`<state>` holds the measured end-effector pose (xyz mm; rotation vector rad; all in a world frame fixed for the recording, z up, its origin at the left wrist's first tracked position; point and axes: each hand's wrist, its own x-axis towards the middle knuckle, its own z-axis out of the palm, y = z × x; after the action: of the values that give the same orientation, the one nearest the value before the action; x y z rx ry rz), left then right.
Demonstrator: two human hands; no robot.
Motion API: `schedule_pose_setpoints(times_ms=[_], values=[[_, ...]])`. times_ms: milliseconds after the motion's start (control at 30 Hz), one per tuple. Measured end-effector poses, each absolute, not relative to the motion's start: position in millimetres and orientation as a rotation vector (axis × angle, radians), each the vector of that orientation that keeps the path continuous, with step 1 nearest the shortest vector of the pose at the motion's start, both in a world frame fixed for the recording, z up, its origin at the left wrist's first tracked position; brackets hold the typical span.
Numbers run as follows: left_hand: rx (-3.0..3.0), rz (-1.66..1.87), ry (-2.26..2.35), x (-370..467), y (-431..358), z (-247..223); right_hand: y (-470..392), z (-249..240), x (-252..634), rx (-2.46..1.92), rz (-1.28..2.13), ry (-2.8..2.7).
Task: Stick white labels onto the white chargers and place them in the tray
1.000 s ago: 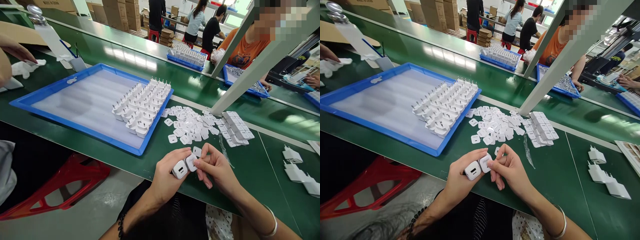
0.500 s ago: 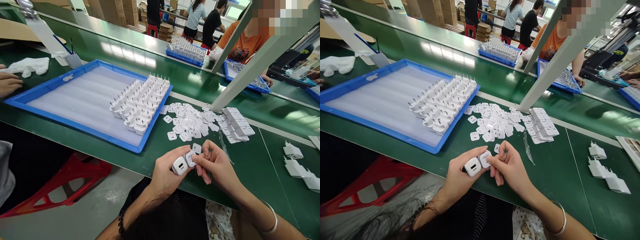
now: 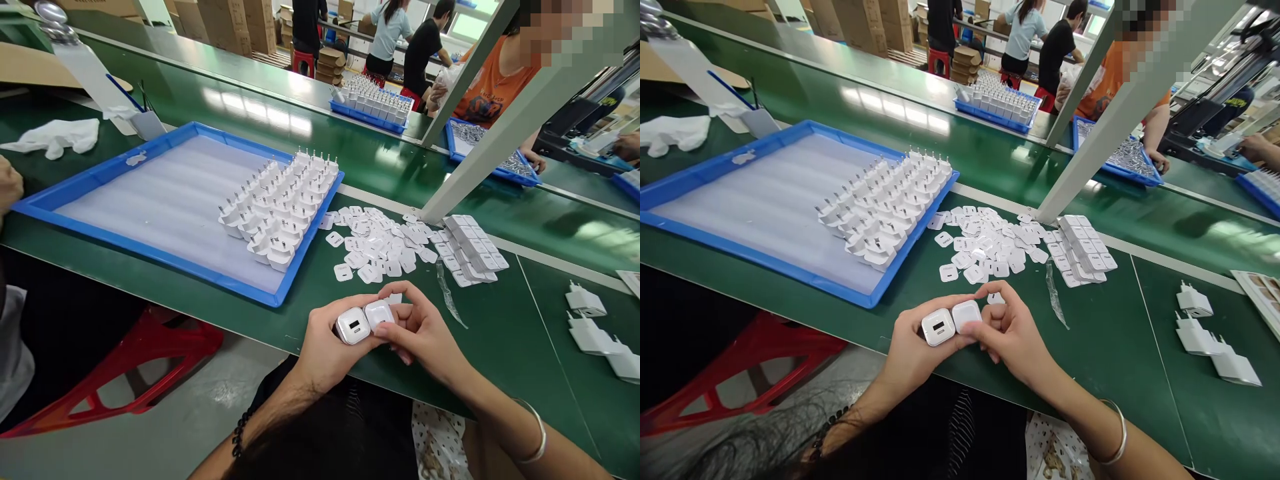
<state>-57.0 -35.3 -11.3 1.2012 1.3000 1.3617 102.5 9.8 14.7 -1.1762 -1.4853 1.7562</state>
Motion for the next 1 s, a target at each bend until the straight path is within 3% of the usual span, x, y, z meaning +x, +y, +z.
schedule_pose_setpoints(times_ms=[400,600,700,1000], values=[[1.516,1.416,1.110,-60.1,-37.8,-13.6,24.0,12.8,109.6,-1.085,1.890,-1.589],[1.277,1.520,1.325,-60.5,-37.1,-12.4,61.2,8.8,136.5,-1.395,1.210,-2.013],[1.278,1.535,1.335,-57.7,-37.2,-13.4,66.4,0.2,136.6,-1.558,1.076,-2.090],[1.292,1.486,1.370,-55.2,-36.4,-15.9,57.7,11.9,131.7,-1.351,1.442,-1.879]])
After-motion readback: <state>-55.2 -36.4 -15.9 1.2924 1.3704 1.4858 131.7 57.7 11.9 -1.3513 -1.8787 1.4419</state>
